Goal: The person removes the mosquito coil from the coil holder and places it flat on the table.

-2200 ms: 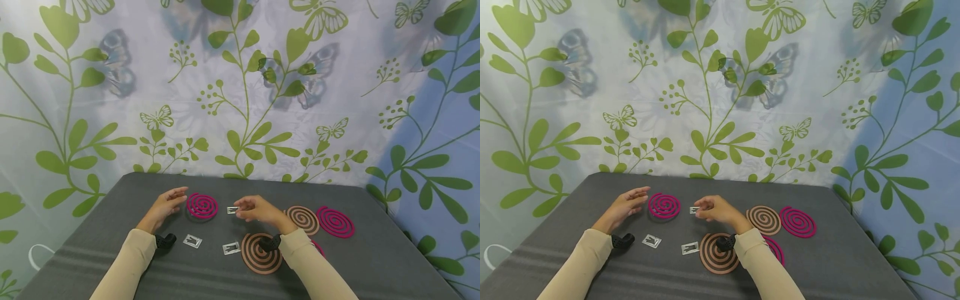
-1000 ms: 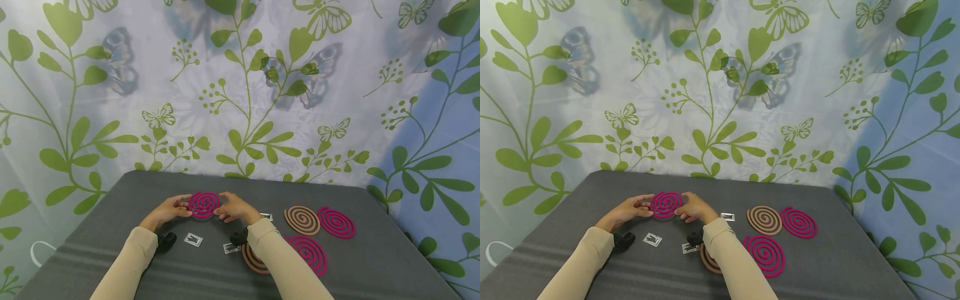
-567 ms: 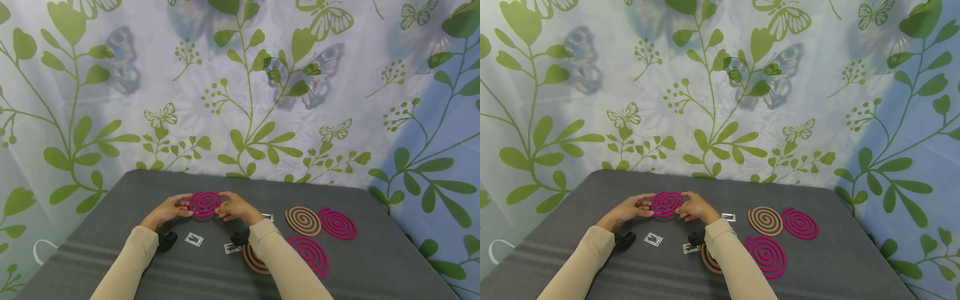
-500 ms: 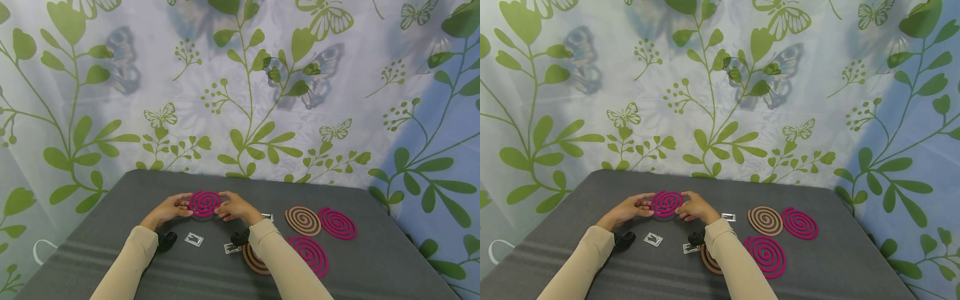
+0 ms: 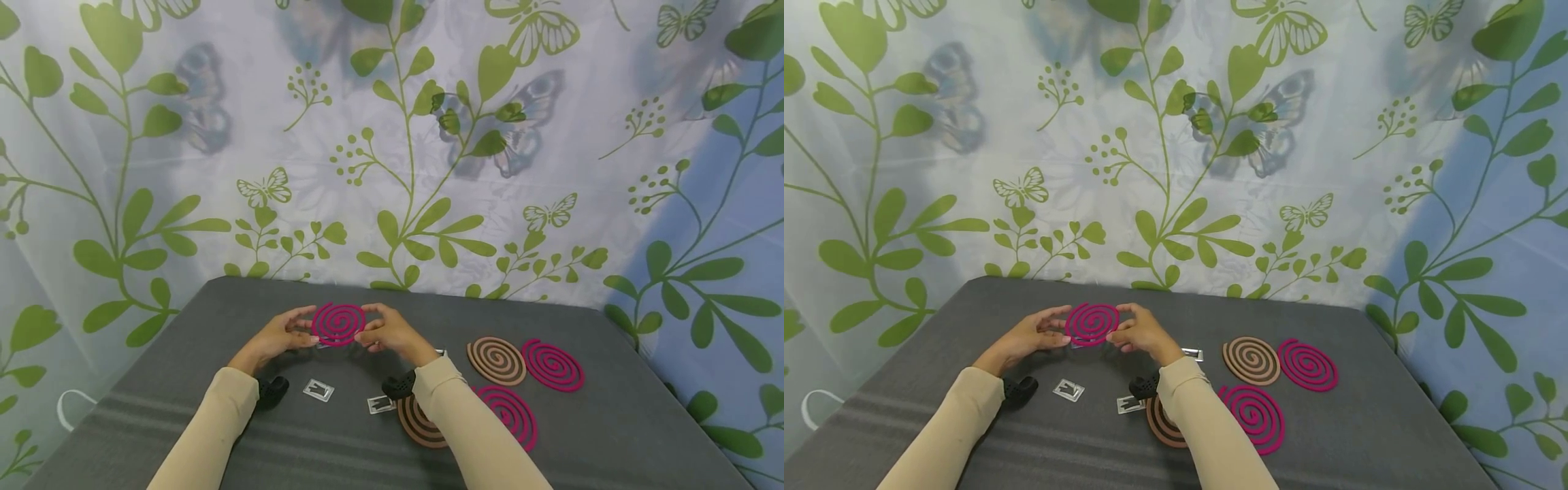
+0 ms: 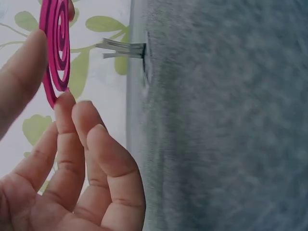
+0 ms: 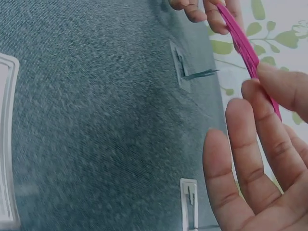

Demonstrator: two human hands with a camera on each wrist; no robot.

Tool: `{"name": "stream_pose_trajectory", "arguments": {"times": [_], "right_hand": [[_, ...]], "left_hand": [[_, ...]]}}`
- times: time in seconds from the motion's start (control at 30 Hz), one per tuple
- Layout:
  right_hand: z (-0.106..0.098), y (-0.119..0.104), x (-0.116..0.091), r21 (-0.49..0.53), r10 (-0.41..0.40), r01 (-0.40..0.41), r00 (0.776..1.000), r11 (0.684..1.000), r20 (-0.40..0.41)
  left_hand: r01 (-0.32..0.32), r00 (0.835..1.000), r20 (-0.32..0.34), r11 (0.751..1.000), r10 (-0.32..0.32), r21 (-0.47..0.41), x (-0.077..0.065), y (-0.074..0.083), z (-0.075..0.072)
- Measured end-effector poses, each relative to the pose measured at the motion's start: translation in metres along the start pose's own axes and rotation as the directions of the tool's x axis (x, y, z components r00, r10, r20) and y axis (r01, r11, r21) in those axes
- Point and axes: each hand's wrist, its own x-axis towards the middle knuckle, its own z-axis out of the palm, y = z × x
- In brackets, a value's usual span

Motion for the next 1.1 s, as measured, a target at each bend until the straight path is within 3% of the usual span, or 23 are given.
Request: {"name": "stream_pose_trajectory", "arguments": {"times": [0.47, 0.63, 0.8, 1.1], "right_hand": [[-0.02, -0.008, -0.013, 0.035, -0.045, 0.042, 0.996, 0.998, 0.079], [-0.028, -0.006, -0.019, 0.067, -0.083, 0.077, 0.991, 0.995, 0.104], [-0.034, -0.002, -0.023, 0.111, -0.106, 0.093, 0.987, 0.989, 0.117], [-0.041, -0.003, -0.033, 0.178, -0.134, 0.11, 0.983, 0.978, 0.128]], "left_hand": [[-0.073, 0.993, 0.091, 0.997, 0.075, -0.018, -0.001, 0.019, -0.003], [-0.062, 0.991, 0.12, 0.998, 0.063, -0.011, 0.001, 0.026, 0.001], [-0.036, 0.992, 0.12, 0.999, 0.035, 0.007, 0.002, 0.035, 0.007], [-0.056, 0.992, 0.109, 0.998, 0.057, -0.012, 0.003, 0.046, 0.022]]}}
